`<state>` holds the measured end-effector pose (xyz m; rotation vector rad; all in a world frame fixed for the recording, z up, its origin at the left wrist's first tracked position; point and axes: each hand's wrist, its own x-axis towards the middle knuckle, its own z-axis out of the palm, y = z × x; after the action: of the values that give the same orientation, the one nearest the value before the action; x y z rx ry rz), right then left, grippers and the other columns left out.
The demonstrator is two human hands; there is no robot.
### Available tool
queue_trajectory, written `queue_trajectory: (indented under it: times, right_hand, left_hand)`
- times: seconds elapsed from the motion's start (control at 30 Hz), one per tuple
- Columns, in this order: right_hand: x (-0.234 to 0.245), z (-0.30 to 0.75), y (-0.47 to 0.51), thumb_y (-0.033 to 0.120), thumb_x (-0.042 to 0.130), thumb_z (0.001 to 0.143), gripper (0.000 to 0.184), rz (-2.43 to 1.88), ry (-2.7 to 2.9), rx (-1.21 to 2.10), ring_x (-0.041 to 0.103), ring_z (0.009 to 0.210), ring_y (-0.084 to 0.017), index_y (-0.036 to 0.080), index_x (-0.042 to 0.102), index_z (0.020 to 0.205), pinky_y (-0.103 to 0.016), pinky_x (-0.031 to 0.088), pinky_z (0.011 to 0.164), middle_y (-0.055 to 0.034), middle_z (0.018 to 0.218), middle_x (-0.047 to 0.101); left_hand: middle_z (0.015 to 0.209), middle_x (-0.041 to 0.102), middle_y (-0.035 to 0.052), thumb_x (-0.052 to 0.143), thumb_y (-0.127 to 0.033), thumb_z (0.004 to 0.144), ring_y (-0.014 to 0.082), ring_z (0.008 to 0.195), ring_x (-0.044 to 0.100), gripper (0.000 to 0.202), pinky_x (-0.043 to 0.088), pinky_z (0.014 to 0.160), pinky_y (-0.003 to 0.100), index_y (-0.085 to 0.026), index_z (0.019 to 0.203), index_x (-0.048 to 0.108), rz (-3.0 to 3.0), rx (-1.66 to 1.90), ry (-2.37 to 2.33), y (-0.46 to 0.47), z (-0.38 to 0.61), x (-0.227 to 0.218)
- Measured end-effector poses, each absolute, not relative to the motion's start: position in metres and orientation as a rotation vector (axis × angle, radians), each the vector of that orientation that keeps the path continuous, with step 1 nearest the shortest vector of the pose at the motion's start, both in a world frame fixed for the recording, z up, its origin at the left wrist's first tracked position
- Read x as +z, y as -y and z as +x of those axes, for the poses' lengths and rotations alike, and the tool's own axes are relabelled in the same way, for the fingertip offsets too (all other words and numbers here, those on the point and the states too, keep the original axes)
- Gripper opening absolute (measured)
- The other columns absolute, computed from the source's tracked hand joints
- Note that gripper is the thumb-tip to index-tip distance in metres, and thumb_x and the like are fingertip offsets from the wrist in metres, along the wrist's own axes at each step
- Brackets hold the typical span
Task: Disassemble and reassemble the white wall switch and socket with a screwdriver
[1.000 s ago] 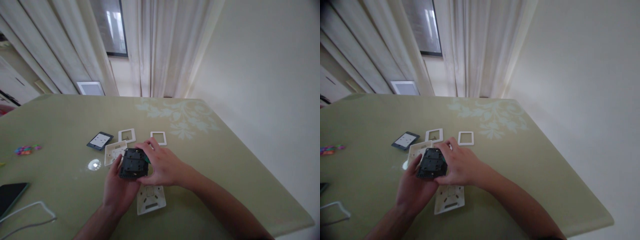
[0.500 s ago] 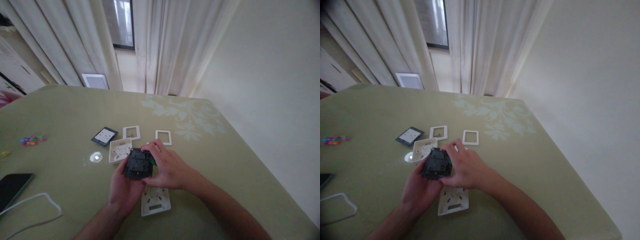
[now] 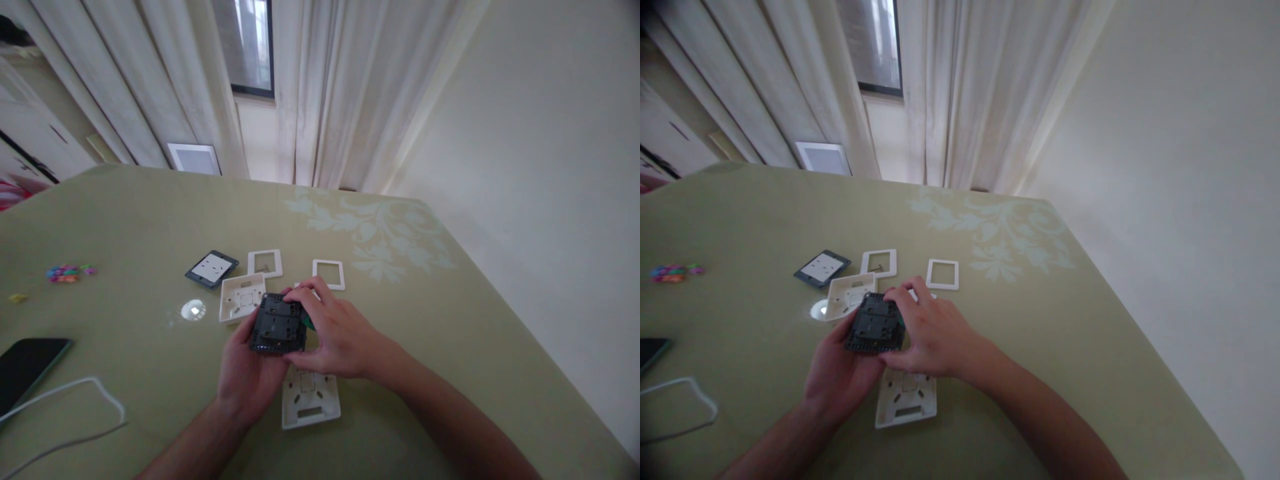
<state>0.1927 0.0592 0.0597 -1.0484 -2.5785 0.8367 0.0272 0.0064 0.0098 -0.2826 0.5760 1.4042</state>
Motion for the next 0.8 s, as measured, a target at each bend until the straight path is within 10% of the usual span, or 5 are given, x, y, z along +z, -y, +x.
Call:
queue_trajectory:
  times: [0.8]
  right_hand:
    - [0.0577,0.194,-0.0605,0.051,0.086,0.086,0.078,-1.049,2.66,0.73,0.074,0.112,-0.032,0.025,0.052,0.151,-0.056,0.063,0.099,-0.0138,0.153,0.051]
  left_hand:
    - [0.113,0.083,0.0138,0.04,-0.025,0.114,0.0253,0.098,0.081,0.044,0.059,0.108,0.045,-0.01,0.138,0.072,-0.241,1.382,-0.644,-0.0123,0.0259,0.0134]
